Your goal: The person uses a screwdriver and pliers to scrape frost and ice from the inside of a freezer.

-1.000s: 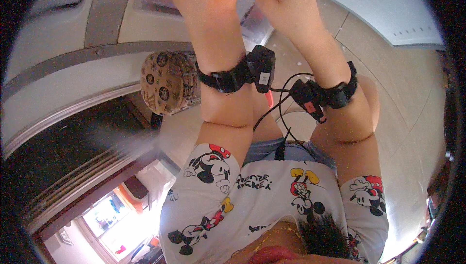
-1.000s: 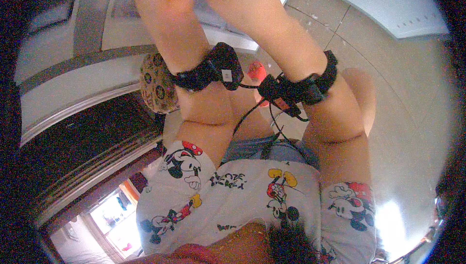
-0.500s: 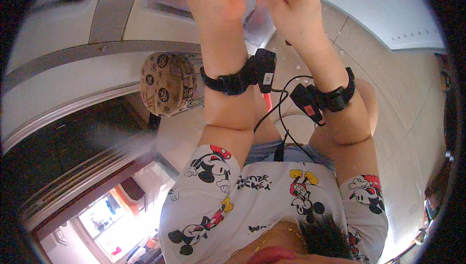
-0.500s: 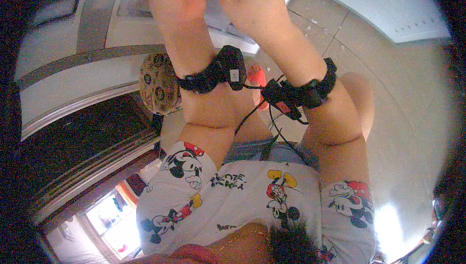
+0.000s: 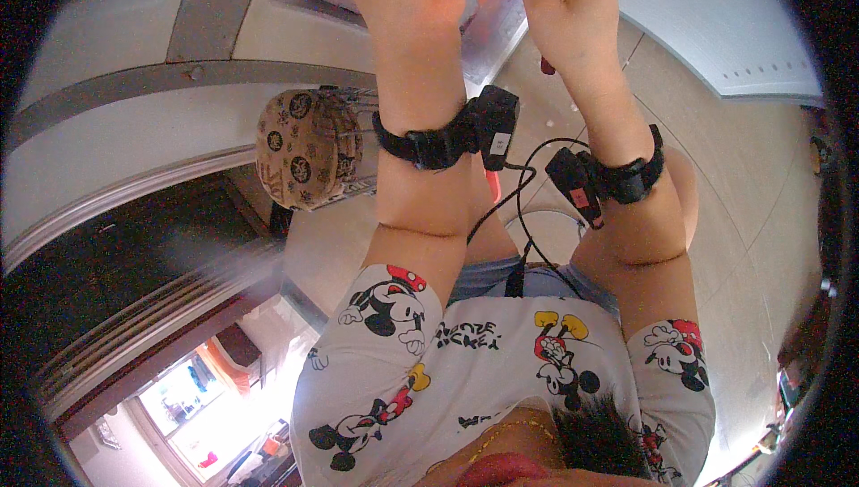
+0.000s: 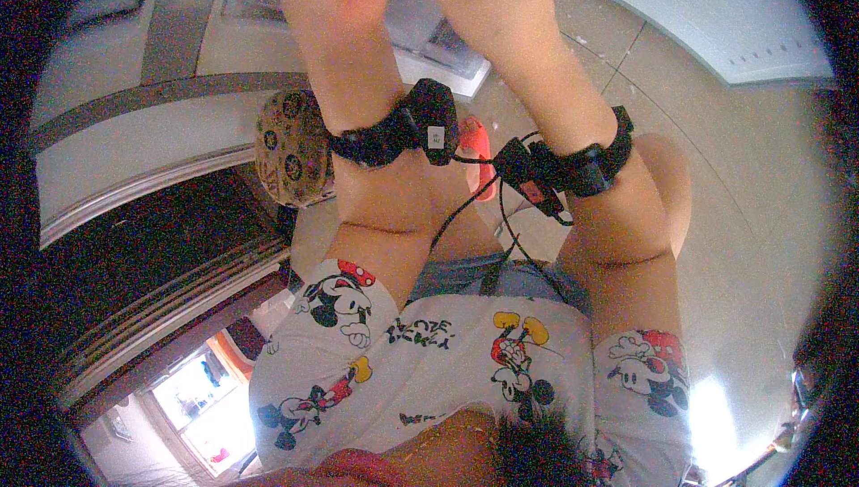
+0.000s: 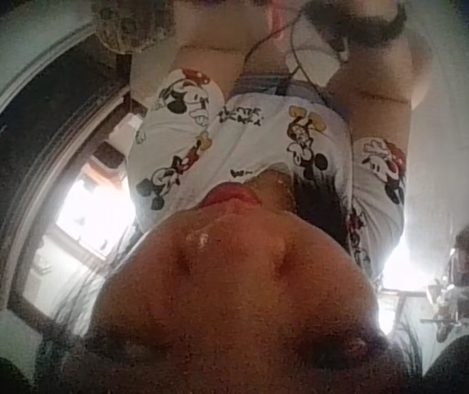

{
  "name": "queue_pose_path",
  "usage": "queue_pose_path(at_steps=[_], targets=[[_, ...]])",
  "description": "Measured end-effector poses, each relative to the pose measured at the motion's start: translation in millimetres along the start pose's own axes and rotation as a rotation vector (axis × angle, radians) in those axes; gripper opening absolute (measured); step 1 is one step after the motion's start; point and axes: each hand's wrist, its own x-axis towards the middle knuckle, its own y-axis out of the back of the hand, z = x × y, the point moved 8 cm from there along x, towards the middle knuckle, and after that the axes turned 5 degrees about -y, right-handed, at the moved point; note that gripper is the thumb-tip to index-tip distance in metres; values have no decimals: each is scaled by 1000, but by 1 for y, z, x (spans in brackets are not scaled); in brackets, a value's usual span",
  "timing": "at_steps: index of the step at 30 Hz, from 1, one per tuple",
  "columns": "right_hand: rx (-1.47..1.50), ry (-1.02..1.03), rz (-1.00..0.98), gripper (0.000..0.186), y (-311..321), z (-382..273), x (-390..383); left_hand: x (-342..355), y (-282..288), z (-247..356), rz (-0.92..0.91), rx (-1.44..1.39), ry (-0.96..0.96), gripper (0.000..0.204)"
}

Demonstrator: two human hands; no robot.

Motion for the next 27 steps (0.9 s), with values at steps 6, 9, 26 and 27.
queue_pose_path(at_steps=[6, 9, 26, 27], targets=[[-91, 184, 60, 59, 0, -3, -2, 1, 3, -1, -4, -11, 1, 27], [221, 6, 94, 62, 4, 13, 3, 1, 7, -2, 21, -35, 18, 27], [23, -186, -58, 63, -11, 15, -4, 5, 4, 1, -25, -95, -27, 25], [-23, -32, -72, 63, -13, 9, -3, 5, 5, 1, -14, -81, -42, 24]])
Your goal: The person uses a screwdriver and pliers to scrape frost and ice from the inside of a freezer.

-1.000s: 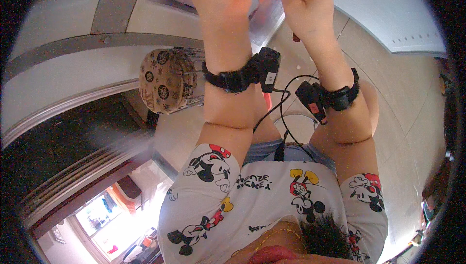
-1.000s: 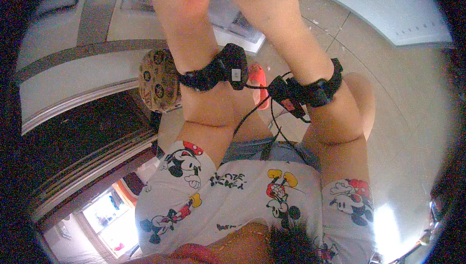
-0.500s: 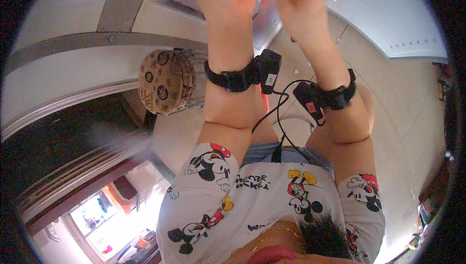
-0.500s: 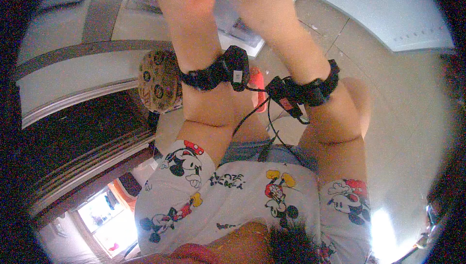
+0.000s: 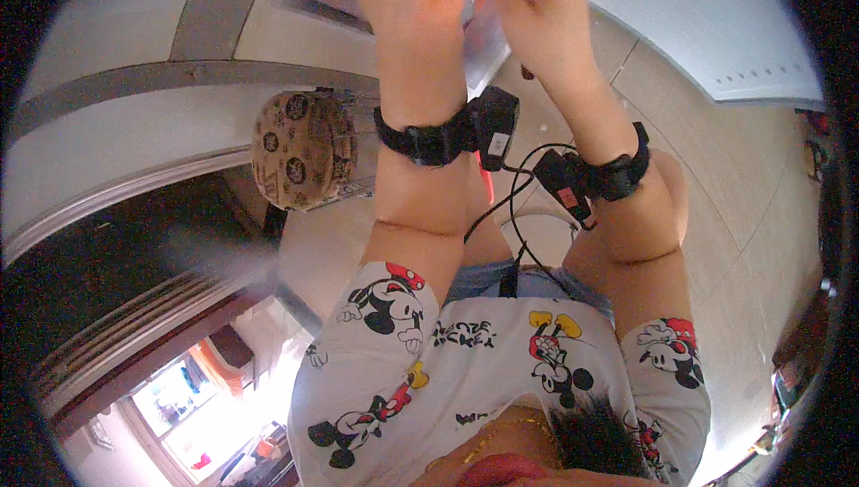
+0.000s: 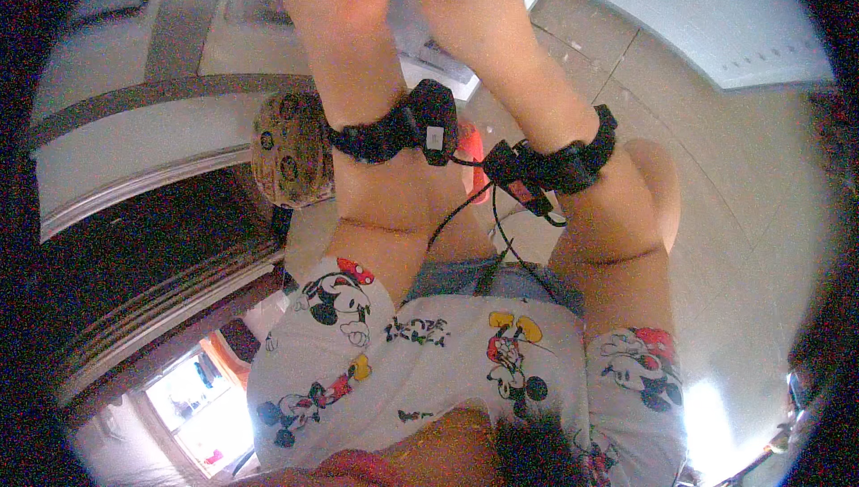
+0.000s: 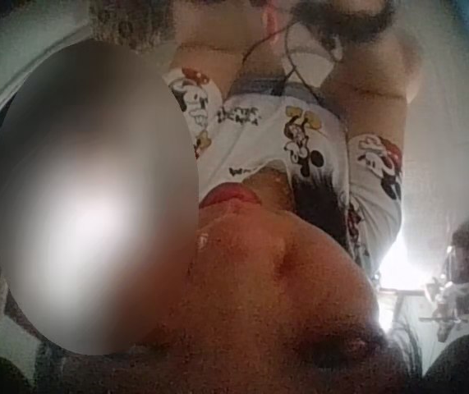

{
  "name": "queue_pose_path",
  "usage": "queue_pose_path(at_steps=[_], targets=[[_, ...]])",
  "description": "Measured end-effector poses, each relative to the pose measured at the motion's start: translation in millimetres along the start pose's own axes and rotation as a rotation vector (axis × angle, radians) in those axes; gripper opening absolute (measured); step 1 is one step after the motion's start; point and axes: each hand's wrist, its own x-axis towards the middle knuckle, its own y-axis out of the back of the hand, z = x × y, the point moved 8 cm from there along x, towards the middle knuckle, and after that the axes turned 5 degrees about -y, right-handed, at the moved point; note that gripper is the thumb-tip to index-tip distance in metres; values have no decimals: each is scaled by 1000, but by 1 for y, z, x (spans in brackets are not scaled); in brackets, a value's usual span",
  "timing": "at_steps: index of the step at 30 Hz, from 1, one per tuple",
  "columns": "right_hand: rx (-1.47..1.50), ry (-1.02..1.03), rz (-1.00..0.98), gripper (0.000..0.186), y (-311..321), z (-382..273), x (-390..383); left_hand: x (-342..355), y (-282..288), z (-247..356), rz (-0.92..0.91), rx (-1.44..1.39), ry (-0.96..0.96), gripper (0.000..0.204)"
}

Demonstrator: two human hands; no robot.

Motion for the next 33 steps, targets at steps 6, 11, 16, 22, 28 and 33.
queue_pose_path(at_steps=[6, 11, 16, 22, 28, 33], targets=[[72, -58, 18, 61, -1, 2, -2, 4, 4, 3, -32, -29, -34, 25], [-5, 127, -22, 61, -7, -2, 1, 0, -2, 4, 62, -8, -68, 26], [92, -17, -191, 61, -22, -13, 0, -1, 1, 21, 3, 42, -143, 25], [30, 85, 21, 59, -11, -3, -6, 5, 5, 10, -67, -11, -137, 26], [8, -24, 65, 59, -3, 10, -10, -11, -11, 4, -30, 99, -40, 27], [59, -33, 40, 58, -1, 7, -6, -4, 5, -1, -13, 93, -16, 24]])
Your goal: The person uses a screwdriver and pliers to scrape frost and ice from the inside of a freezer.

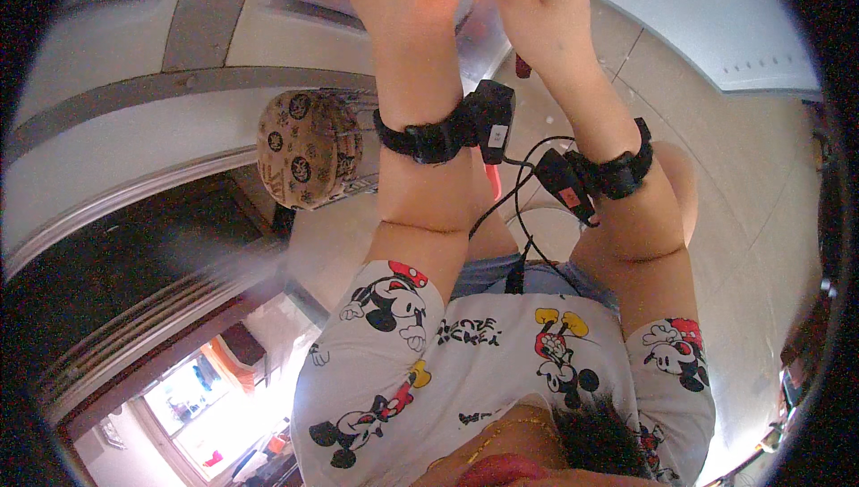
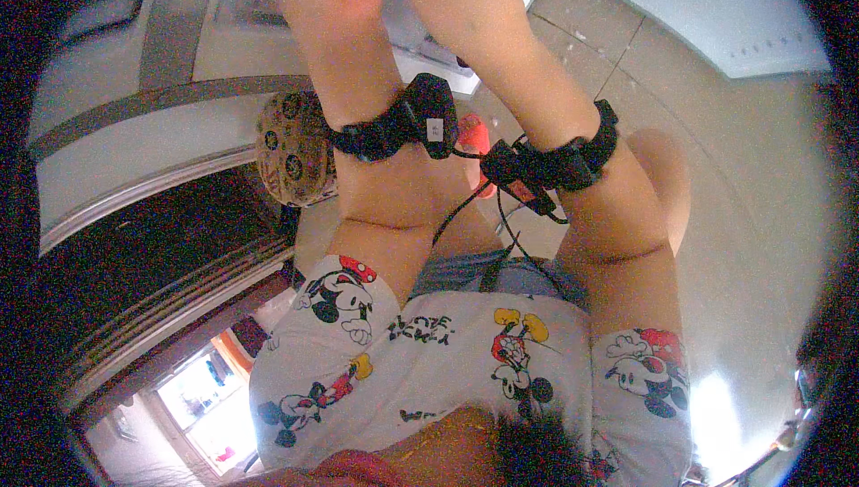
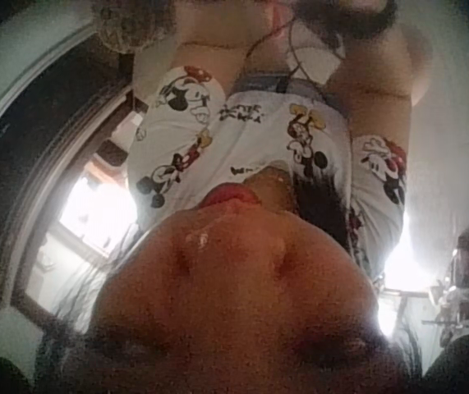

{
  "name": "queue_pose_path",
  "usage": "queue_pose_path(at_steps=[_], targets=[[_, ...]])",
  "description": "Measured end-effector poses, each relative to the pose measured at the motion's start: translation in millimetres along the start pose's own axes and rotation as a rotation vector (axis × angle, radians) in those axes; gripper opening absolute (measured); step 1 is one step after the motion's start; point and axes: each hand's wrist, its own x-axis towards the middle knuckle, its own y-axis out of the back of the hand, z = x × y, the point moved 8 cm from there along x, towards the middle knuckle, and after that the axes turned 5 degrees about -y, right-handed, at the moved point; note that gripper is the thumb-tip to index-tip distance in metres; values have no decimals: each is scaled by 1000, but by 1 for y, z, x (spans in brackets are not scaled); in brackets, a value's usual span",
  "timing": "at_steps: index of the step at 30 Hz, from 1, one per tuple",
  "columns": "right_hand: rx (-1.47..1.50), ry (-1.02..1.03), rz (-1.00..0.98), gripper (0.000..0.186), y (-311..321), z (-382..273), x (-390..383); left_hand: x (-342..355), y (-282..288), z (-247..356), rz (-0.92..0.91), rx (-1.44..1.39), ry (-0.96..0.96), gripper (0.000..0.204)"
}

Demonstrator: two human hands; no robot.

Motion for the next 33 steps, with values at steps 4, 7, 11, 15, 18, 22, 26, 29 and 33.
queue_pose_path(at_steps=[4, 7, 11, 15, 18, 22, 26, 29, 33], targets=[[-3, -59, -24, 58, -1, 0, -1, 1, 13, -4, 42, 37, 47, 22], [-3, -7, -7, 59, 3, 0, 1, -2, 16, -8, 68, 75, 72, 21], [-24, -21, -20, 59, 5, -3, -1, -5, 25, -5, 114, 115, 76, 21], [-164, 252, 37, 59, 3, -4, -4, -5, 19, -5, 88, 79, 68, 21], [-46, 83, 0, 59, 1, -4, -6, -4, 12, -4, 67, 54, 62, 20], [139, -30, -30, 59, 0, 3, -3, -4, 9, -8, 55, 60, 77, 19], [120, -35, -32, 59, 1, 3, -3, -8, 9, -10, 97, 47, 94, 18], [119, -73, -37, 59, 1, 2, -3, -10, 8, -9, 68, 55, 81, 18], [122, -78, 13, 58, 9, 1, -2, -10, 7, -8, 87, 46, 80, 18]])
